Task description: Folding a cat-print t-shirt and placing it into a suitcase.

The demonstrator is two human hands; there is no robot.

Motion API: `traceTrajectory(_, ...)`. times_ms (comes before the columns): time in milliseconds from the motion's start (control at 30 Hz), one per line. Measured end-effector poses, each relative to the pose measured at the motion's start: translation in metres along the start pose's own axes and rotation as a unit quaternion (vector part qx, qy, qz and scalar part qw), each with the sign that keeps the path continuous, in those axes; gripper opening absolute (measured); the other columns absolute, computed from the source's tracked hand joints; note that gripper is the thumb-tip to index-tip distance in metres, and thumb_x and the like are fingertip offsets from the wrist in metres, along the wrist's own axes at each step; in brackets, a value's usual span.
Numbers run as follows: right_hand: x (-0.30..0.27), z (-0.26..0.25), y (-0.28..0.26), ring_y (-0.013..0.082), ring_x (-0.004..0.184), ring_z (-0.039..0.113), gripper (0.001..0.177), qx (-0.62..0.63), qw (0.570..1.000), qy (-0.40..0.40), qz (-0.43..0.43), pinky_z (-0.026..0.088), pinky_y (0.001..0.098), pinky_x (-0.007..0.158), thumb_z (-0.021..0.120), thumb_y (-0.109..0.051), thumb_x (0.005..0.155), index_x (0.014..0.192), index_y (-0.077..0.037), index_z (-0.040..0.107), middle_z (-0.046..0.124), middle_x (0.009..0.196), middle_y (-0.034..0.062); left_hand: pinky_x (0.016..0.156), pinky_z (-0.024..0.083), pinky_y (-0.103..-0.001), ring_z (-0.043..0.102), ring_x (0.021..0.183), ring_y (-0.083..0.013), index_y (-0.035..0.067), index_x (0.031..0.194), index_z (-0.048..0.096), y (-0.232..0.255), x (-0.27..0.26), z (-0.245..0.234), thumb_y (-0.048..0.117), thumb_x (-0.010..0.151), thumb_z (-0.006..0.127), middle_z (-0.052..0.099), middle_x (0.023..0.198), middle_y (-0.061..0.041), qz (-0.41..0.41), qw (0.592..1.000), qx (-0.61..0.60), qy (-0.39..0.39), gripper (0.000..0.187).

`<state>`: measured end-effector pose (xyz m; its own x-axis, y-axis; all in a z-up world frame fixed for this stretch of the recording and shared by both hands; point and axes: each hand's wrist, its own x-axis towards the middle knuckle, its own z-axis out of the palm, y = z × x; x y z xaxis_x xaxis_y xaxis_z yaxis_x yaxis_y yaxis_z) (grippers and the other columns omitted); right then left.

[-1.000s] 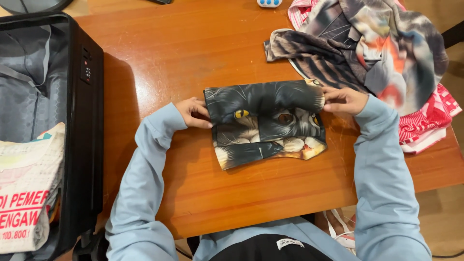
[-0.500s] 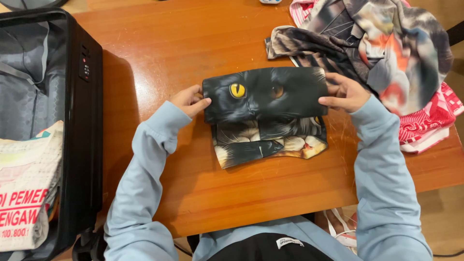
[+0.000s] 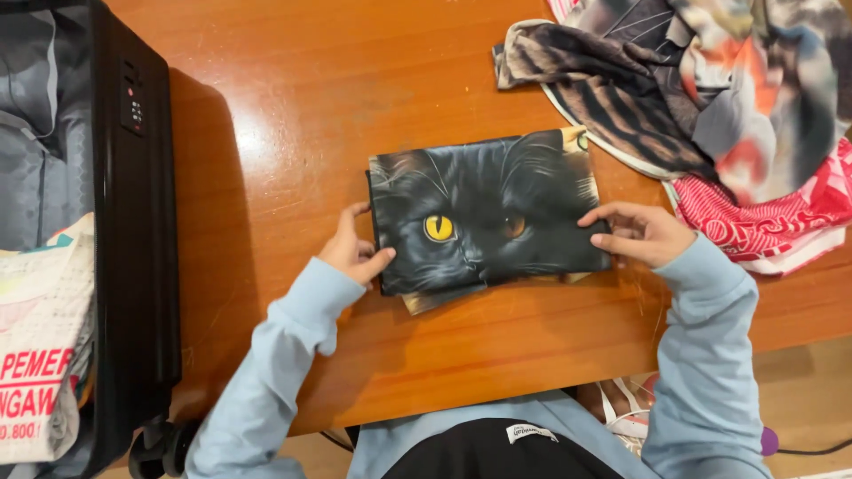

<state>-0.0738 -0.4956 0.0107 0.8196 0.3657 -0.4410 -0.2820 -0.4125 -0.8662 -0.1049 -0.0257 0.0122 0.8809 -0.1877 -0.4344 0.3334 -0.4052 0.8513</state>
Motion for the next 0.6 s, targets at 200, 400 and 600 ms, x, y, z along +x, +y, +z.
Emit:
traceTrajectory(200, -0.018, 0.001, 0.008, 0.0008, 0.065, 0.046, 0.03, 0.017, 0.999, 0.05, 0.001, 0.036, 0.0207, 0.056, 0.071, -0.011, 0.092, 0.122, -0.007, 0.071, 0.055, 0.076, -0.0084, 0.05, 0.045, -0.028, 0.056, 0.056, -0.0101, 0.014, 0.155, 0.025, -0.001, -0.035, 0.014, 0.015, 0.093, 0.067, 0.067, 0.069, -0.006, 0.052, 0.995, -0.081, 0.015, 0.074)
traceTrajectory(400, -0.008, 0.003, 0.032, 0.0028, 0.064, 0.043, 0.027, -0.017, 0.998, 0.058, 0.012, 0.034, 0.0223, 0.056, 0.069, -0.009, 0.094, 0.12, -0.005, 0.071, 0.05, 0.074, -0.0066, 0.05, 0.048, -0.028, 0.055, 0.054, -0.0092, 0.016, 0.14, 0.047, -0.017, -0.028, 0.029, 0.017, 0.097, 0.065, 0.055, 0.062, -0.001, 0.028, 0.997, -0.056, -0.039, 0.047)
traceTrajectory(600, -0.013, 0.002, 0.036, 0.0045, 0.063, 0.051, 0.024, 0.014, 0.999, -0.008, 0.039, 0.041, 0.0242, 0.055, 0.069, -0.009, 0.091, 0.115, -0.006, 0.068, 0.055, 0.073, -0.0045, 0.051, 0.046, -0.033, 0.053, 0.053, -0.0165, 0.017, 0.138, 0.05, -0.029, -0.025, 0.029, 0.018, 0.097, 0.067, 0.054, 0.06, -0.007, 0.065, 0.997, 0.04, -0.029, 0.045)
